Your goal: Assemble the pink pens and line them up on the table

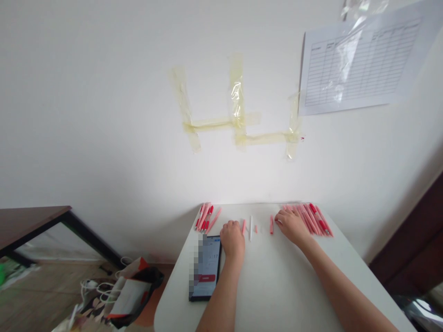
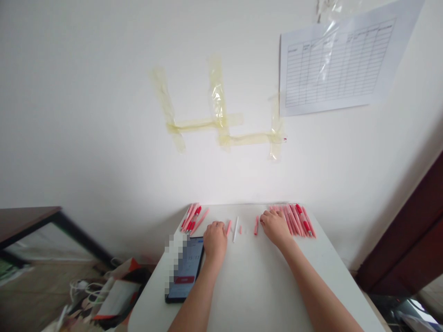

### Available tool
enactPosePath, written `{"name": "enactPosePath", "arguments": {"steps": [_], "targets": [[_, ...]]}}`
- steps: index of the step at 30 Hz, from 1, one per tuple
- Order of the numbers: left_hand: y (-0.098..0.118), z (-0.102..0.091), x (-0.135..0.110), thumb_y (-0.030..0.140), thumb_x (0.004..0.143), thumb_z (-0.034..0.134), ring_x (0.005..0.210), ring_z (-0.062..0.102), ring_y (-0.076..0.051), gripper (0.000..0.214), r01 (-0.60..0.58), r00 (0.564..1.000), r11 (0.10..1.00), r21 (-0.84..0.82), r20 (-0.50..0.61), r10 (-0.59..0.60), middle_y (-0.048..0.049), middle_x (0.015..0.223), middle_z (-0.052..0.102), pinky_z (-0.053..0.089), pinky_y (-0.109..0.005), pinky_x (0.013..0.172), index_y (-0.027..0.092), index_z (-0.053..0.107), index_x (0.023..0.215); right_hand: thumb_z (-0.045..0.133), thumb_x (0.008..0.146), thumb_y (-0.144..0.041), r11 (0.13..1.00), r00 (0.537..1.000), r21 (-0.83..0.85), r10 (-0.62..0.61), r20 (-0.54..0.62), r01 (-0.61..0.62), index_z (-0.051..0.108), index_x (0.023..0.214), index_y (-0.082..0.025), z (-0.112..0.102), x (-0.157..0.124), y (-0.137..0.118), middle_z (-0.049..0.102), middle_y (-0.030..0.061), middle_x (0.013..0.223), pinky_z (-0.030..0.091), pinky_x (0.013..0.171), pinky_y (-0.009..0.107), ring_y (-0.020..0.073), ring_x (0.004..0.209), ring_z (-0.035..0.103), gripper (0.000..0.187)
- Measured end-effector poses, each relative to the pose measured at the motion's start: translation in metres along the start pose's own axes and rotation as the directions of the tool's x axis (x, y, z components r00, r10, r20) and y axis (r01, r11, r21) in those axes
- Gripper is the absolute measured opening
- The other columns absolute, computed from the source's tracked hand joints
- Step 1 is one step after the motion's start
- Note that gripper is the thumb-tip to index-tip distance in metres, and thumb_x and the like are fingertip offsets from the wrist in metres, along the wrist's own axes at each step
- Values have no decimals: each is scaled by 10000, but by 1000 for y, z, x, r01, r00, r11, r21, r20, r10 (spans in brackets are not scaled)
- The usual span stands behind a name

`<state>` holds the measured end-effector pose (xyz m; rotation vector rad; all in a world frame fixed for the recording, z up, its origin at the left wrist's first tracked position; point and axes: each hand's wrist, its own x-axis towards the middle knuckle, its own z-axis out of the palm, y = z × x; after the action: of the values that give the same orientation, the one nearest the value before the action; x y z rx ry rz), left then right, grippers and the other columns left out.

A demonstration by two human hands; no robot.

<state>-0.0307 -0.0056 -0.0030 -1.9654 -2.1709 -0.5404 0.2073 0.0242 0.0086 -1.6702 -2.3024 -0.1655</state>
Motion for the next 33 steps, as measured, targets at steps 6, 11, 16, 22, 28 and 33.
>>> {"name": "enactPosePath", "arguments": {"steps": [6,11,16,22,28,33], "targets": [[4,-4,0,179,927,509,1046,595,-235,258,-107,988,984,-146,-129,88,-75,1073,693,443,-379,940,226,727,1055,527,957,-188,1000,989,-9,-20,-144,18,749,972,-216,3,0,3,730,84,1026,366,925,383,259,1022,589,224],[9,-7,-4,171,879,581,1099,580,-240,217,-163,983,962,-217,-124,138,-63,1117,691,415,-433,1028,256,762,965,528,958,-170,999,966,25,-34,-254,42,749,1022,-233,1,4,0,722,73,1089,364,956,393,258,1073,556,239],[12,-7,-6,236,912,563,1146,564,-257,227,-148,986,967,-209,-108,128,-60,1141,695,374,-497,1089,250,774,830,498,949,-109,991,958,19,-125,-257,134,759,1015,-255,-4,12,-10,711,73,1128,345,1012,435,268,1137,522,307],[13,-6,-5,241,907,567,1149,559,-253,244,-143,987,966,-214,-104,123,-68,1148,703,370,-496,1103,252,789,809,548,958,-161,960,953,85,-249,-171,266,784,1000,-304,3,33,-25,689,67,1194,335,1064,492,284,1203,487,279],[13,-3,-6,215,899,554,1162,547,-267,258,-143,986,968,-208,-111,122,-79,1157,702,360,-505,1109,240,790,797,630,924,-174,922,929,116,-363,-64,369,791,1025,-352,14,58,-39,659,41,1278,289,1125,537,285,1277,445,261],[13,-2,-6,206,897,555,1151,542,-275,263,-149,985,967,-206,-113,128,-81,1136,705,363,-527,1103,246,789,785,643,917,-196,902,909,120,-414,-44,416,808,893,-334,18,66,-44,668,29,1251,275,1136,551,287,1269,444,216]]}}
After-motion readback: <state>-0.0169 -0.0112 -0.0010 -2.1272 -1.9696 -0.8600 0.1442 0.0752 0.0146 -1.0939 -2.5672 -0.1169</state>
